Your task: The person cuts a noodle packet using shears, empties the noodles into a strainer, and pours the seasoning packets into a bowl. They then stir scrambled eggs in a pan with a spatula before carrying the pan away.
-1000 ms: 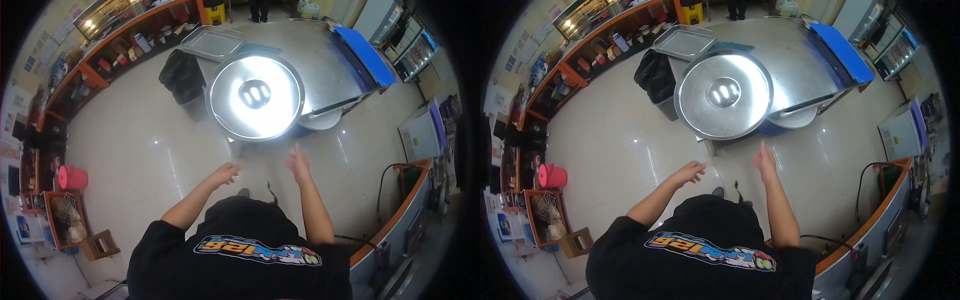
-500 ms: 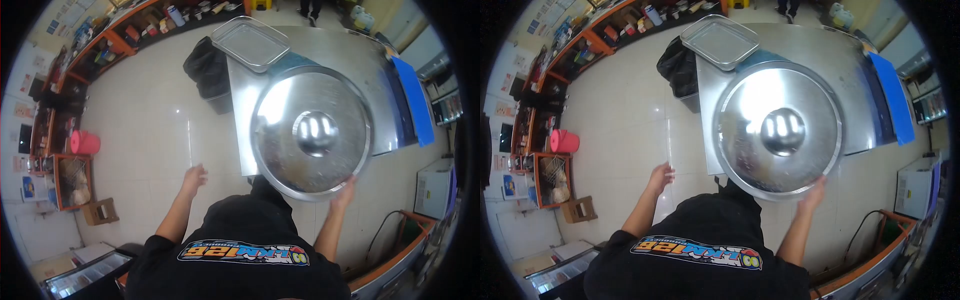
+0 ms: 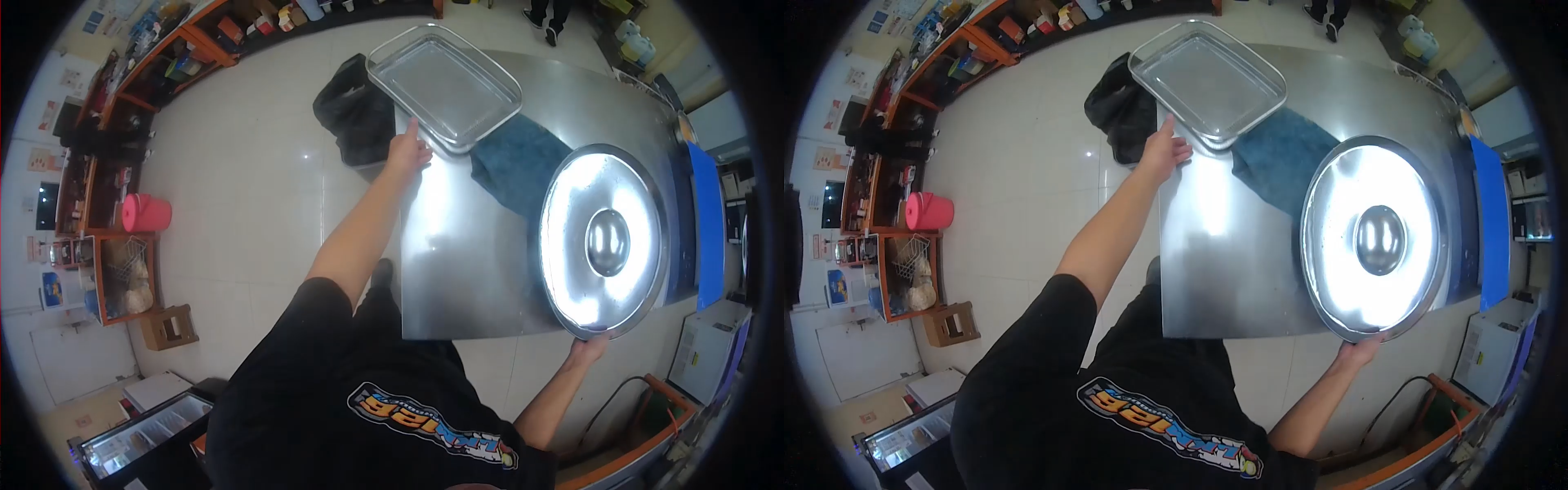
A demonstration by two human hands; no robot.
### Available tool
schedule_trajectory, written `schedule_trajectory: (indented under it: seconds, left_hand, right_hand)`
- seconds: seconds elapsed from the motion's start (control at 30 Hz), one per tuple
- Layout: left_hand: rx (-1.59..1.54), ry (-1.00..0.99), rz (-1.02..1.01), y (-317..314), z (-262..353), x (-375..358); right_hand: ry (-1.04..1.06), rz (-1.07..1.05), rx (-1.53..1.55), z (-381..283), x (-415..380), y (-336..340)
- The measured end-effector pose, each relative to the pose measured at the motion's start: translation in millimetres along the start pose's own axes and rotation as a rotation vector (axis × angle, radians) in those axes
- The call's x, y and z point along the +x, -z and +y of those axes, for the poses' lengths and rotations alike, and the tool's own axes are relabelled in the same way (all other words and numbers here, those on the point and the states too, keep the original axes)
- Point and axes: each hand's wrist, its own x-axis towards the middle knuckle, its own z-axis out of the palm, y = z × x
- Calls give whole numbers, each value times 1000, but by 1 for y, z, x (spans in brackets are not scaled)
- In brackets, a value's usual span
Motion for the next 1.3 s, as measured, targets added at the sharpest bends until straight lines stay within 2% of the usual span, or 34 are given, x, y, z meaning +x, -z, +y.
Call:
schedule_trajectory:
  seconds: [0.07, 0.13, 0.27, 0.3, 0.33, 0.4, 0.43, 0.47, 0.5, 0.53, 0.57, 0.6, 0.7, 0.8, 0.87, 0.9, 0.97, 1.0, 1.07, 1.17, 1.3]
  left_hand:
    - [85, -6, 34, -8, 22, 26]
    - [143, 8, 53, -11, 38, 50]
    - [37, 10, -135, -9, 42, 81]
    - [54, 16, -140, -7, 42, 78]
    - [70, 22, -144, -4, 42, 73]
    - [36, 68, -244, 19, 0, 101]
    - [33, 78, -275, 31, 0, 79]
    - [25, 52, -257, 40, 8, 47]
    - [40, -2, -318, 57, 6, 29]
    - [14, 39, -320, 70, 12, 12]
    - [-12, 77, -321, 83, 22, -4]
    - [-38, 116, -321, 96, 30, -16]
    - [-190, 192, -362, 131, 50, -29]
    - [-501, 61, -326, 127, 70, -37]
    - [-282, -125, -241, 113, 64, -7]
    - [-170, -216, -199, 105, 66, 9]
    - [333, -374, -47, 79, 103, 21]
    - [435, -471, -36, 63, 123, 24]
    - [679, -598, -42, 30, 170, 1]
    - [1008, -687, -114, -21, 216, -22]
    - [1426, -793, -257, -83, 227, -39]
  right_hand:
    - [-35, 123, 3, 20, 0, -14]
    - [-56, 85, -15, 37, 14, -6]
    - [-10, 36, -88, 32, -26, -24]
    - [-8, 182, -223, 28, -55, -31]
    - [204, 277, -477, 36, -56, -22]
    - [636, 452, -983, 48, -50, -8]
    - [893, 292, -1075, 61, -93, -39]
    - [1014, 101, -1151, 85, -142, -80]
    - [1126, -96, -1224, 108, -185, -116]
    - [1151, -405, -1253, 138, -208, -139]
    - [1201, -677, -1428, 133, -257, -189]
    - [1273, -779, -1519, 148, -280, -221]
    - [1364, -974, -1477, 184, -292, -275]
    - [1384, -1120, -1314, 195, -280, -299]
    - [1332, -1169, -1236, 194, -274, -314]
    - [1486, -1152, -1045, 193, -273, -327]
    - [1229, -979, -1028, 184, -265, -346]
    - [1105, -896, -1008, 177, -259, -356]
    - [1079, -614, -771, 161, -249, -379]
    - [488, -404, -360, 123, -235, -395]
    - [394, -180, -173, 106, -206, -384]
